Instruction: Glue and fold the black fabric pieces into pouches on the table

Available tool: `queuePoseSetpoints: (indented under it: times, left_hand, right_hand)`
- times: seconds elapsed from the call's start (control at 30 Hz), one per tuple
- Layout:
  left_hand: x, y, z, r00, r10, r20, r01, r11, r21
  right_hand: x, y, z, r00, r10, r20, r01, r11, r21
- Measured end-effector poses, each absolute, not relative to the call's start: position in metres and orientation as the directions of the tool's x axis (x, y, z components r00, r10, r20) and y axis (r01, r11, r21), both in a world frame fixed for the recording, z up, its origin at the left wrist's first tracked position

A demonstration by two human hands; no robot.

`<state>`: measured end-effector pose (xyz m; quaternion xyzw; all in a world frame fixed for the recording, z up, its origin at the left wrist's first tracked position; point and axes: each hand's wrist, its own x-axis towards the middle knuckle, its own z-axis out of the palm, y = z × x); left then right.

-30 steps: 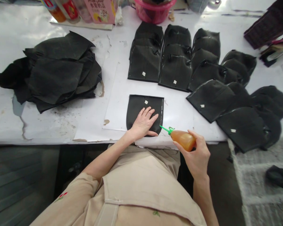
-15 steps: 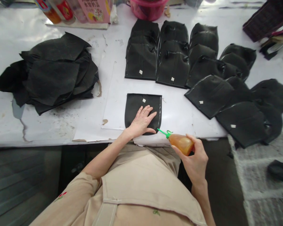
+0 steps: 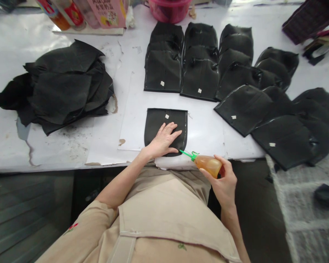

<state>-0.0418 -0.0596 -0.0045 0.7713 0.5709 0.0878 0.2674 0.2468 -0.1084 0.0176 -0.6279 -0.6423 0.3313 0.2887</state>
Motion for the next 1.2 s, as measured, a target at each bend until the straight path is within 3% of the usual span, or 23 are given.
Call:
queuePoseSetpoints:
  times: [0.17, 0.3, 0.53, 0.67, 0.73, 0.8, 0.9, 1.0, 1.2]
  left_hand:
    - [-0.042, -0.061, -0.004, 0.334, 0.928, -0.164, 0.846, -0.219, 0.486]
    - [-0.04, -0.06, -0.005, 0.333, 0.931, -0.15, 0.867, -0.24, 0.436]
    - [-0.024, -0.041, -0.003, 0.268, 0.957, -0.114, 0.93, -0.226, 0.289]
    - [-0.016, -0.029, -0.004, 0.219, 0.973, -0.077, 0.946, -0.192, 0.259]
    - [-0.014, -0.025, -0.005, 0.207, 0.976, -0.068, 0.95, -0.184, 0.252]
    - [-0.014, -0.022, -0.005, 0.212, 0.975, -0.067, 0.95, -0.19, 0.246]
    - [-0.016, -0.022, -0.004, 0.231, 0.971, -0.067, 0.947, -0.208, 0.244]
    - [-0.018, -0.022, -0.004, 0.238, 0.969, -0.066, 0.943, -0.214, 0.254]
    - [-0.018, -0.023, -0.007, 0.231, 0.971, -0.061, 0.94, -0.206, 0.273]
  right_hand:
    - [0.255, -0.103, 0.017, -0.102, 0.994, -0.044, 0.623, 0.029, -0.781]
    - [0.261, -0.101, 0.027, -0.044, 0.993, -0.105, 0.561, -0.062, -0.825]
    - [0.263, -0.099, 0.027, 0.177, 0.956, -0.235, 0.194, -0.268, -0.944]
    - [0.259, -0.097, 0.026, 0.181, 0.945, -0.273, -0.122, -0.254, -0.96]
    - [0.255, -0.097, 0.028, 0.205, 0.94, -0.272, -0.182, -0.237, -0.954]
    - [0.251, -0.098, 0.029, 0.274, 0.927, -0.256, -0.124, -0.23, -0.965]
    - [0.247, -0.103, 0.025, 0.355, 0.921, -0.16, 0.124, -0.216, -0.969]
    - [0.245, -0.111, 0.015, 0.317, 0.946, -0.072, 0.315, -0.176, -0.933]
    - [0.243, -0.115, 0.002, 0.22, 0.974, 0.049, 0.49, -0.067, -0.869]
